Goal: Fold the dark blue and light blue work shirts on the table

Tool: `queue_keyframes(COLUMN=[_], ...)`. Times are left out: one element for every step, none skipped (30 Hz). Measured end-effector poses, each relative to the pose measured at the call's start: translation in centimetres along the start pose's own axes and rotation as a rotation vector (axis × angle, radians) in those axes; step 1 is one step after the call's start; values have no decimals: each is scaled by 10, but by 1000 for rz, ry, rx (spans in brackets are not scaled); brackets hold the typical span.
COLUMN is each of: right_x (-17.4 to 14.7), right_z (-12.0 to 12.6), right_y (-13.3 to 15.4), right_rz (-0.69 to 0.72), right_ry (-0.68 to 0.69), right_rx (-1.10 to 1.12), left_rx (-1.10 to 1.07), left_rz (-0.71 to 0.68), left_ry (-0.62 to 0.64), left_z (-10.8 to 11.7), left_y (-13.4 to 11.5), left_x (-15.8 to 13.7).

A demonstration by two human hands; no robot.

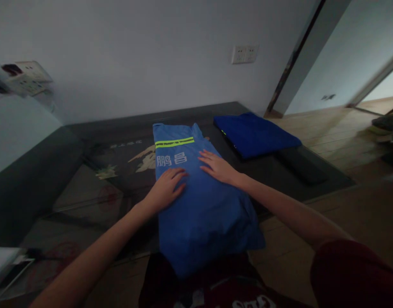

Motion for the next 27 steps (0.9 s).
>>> queue_keyframes(right_x=[-8,-17,-26,-35,-43,-51,-58,-64,-69,-73,-76,-79,-80,-81,-82,-82,-82,-82,-81,-80,-80,-80,-80,-81,-84,-88,-93], right_z=[0,-2,-4,-7,-8,-10,-10,-9,-7,-6,-4,-3,-2,-2,-2,-2,-3,-3,-3,-3,-3,-2,0,2,5,9,13], right_y=[11,21,28,33,35,35,34,31,28,26,24,22,21,21,21,22,22,23,23,23,23,23,23,23,25,27,30], right_rz=[28,51,65,72,73,69,65,60,56,53,54,58,63,70,77,84,89,93,94,92,86,78,70,62,56,48,38], right_ry=[33,71,108,140,164,178,181,175,164,151,141,137,137,140,142,141,138,135,133,131,128,119,105,87,67,50,39], right_rx=[31,58,77,86,85,77,68,61,57,54,51,46,38,30,24,20,19,19,19,20,25,36,51,69,86,102,118], left_rx=[-3,2,11,24,38,51,63,75,87,98,108,115,120,122,119,114,104,90,70,45,18,-8,-31,-52,-69,-87,-104], left_rz=[-30,-56,-81,-101,-116,-125,-129,-132,-132,-132,-131,-130,-128,-125,-123,-122,-121,-118,-107,-94,-84,-82,-93,-114,-141,-167,-192], left_ry=[45,83,114,137,155,168,177,185,194,202,209,211,210,206,200,191,181,168,148,120,87,51,15,-18,-41,-54,-53], left_z=[-1,-3,-6,-9,-13,-15,-18,-20,-21,-22,-22,-22,-23,-23,-23,-24,-24,-24,-24,-23,-21,-18,-15,-11,-6,-1,5], left_y=[-5,-8,-12,-14,-16,-17,-18,-19,-19,-20,-20,-21,-21,-22,-22,-22,-22,-22,-22,-22,-21,-21,-21,-21,-21,-20,-19], left_x=[-14,-26,-37,-45,-51,-55,-57,-57,-57,-56,-55,-55,-55,-55,-55,-55,-55,-56,-56,-56,-57,-59,-62,-66,-72,-79,-87])
Point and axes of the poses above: each hand's wrist, its own x-axis towards the middle knuckle, its own z-axis out of the back of the hand, y = z × x, the point moved 4 cm from there along x, towards the middle knuckle, and after that the axes turned 15 degrees about z, right-handed, at the moved point
